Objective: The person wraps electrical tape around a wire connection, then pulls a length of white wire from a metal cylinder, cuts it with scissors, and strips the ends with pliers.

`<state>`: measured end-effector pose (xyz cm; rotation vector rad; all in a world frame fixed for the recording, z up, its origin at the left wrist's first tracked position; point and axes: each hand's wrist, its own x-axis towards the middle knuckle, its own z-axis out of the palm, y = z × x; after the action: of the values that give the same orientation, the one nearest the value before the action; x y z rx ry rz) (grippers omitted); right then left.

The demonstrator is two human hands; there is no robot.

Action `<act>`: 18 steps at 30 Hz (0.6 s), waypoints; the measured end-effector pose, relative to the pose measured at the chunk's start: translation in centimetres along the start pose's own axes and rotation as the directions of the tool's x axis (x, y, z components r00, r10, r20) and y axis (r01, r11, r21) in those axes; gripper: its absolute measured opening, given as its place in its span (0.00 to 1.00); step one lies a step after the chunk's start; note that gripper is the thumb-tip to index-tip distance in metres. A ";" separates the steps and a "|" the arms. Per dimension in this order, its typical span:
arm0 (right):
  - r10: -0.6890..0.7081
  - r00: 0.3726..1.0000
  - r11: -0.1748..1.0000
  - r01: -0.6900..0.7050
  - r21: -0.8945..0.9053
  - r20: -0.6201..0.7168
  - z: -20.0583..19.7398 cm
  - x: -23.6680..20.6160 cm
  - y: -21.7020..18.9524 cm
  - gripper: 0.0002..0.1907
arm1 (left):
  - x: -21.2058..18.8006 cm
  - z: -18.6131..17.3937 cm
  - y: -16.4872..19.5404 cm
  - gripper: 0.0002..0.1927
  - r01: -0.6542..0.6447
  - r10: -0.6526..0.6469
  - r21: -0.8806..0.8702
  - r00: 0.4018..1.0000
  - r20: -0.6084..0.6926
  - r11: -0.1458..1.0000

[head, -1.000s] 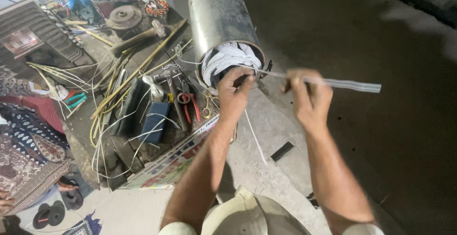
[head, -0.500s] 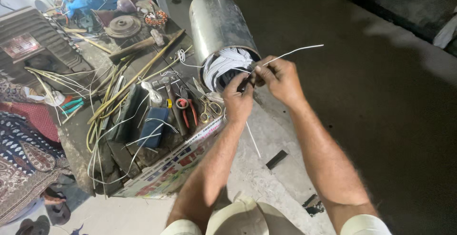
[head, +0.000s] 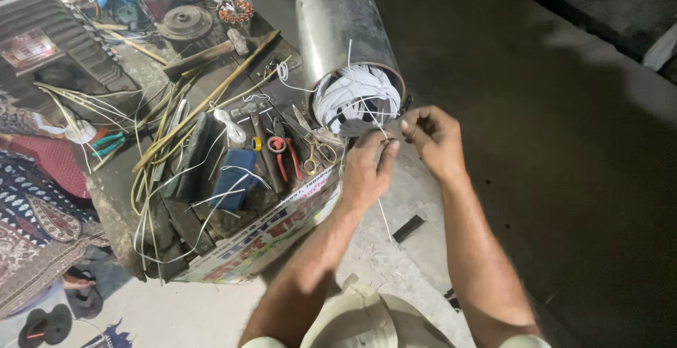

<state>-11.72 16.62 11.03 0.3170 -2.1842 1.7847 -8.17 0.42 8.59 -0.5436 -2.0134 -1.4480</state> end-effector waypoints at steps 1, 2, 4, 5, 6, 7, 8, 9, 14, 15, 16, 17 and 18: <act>-0.009 1.000 0.999 0.008 -0.049 -0.020 0.3 -0.3 -0.1 0.07 | 0.1 -0.2 0.2 0.12 0.004 -0.004 0.027 1.000 0.000 1.000; -0.105 0.994 0.986 0.100 -0.131 -0.037 0.6 -0.4 -0.3 0.08 | 0.2 -0.4 0.4 0.12 0.011 -0.011 0.054 1.000 0.003 0.998; -0.295 0.954 0.918 0.269 -0.293 -0.050 1.1 -0.6 -1.1 0.11 | 0.4 -1.0 0.3 0.14 -0.021 0.018 0.066 0.999 0.051 0.998; -0.359 0.933 0.884 0.327 -0.334 -0.036 1.4 -0.5 -1.5 0.10 | 0.4 -1.2 0.2 0.16 -0.038 0.032 0.071 0.996 0.078 0.997; -0.421 0.907 0.845 0.384 -0.373 -0.021 1.6 -0.2 -2.0 0.10 | 0.3 -1.4 0.0 0.15 -0.025 0.015 0.087 0.993 0.116 0.996; -0.482 0.876 0.799 0.438 -0.412 -0.003 1.8 0.2 -2.5 0.09 | 0.1 -1.6 -0.3 0.16 -0.015 -0.002 0.103 0.988 0.154 0.995; -0.511 0.859 0.777 0.472 -0.417 0.021 1.9 0.6 -3.1 0.09 | -0.1 -1.7 -0.6 0.16 -0.005 -0.018 0.119 0.982 0.190 0.993; -0.542 0.839 0.751 0.508 -0.421 0.047 2.1 1.1 -3.6 0.09 | -0.3 -1.7 -1.0 0.16 -0.060 0.032 0.128 0.978 0.208 0.990; -0.552 0.832 0.728 0.512 -0.456 0.054 3.2 2.2 -5.5 0.09 | -2.4 -1.5 -2.6 0.14 -0.256 0.172 0.236 0.930 0.325 0.938; -0.592 0.804 0.694 0.548 -0.466 0.064 3.3 2.2 -5.7 0.09 | -3.1 -1.4 -2.7 0.12 -0.358 0.095 0.382 0.824 0.559 0.852; -0.632 0.771 0.658 0.585 -0.475 0.076 3.5 2.4 -6.0 0.09 | -3.9 -1.2 -2.7 0.11 -0.483 -0.036 0.478 0.675 0.737 0.734; -0.625 0.778 0.671 0.575 -0.468 0.060 3.6 2.4 -6.1 0.09 | -5.4 -0.6 -2.1 0.12 -0.529 -0.066 0.408 0.549 0.833 0.744; -0.617 0.786 0.687 0.564 -0.459 0.043 3.7 2.3 -6.2 0.09 | -7.4 -0.4 -1.2 0.13 -0.562 -0.095 0.333 0.410 0.907 0.757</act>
<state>-12.04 11.79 16.84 0.6955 -2.0067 0.8882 -3.32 -0.19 2.87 -1.4745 -2.8140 -0.1102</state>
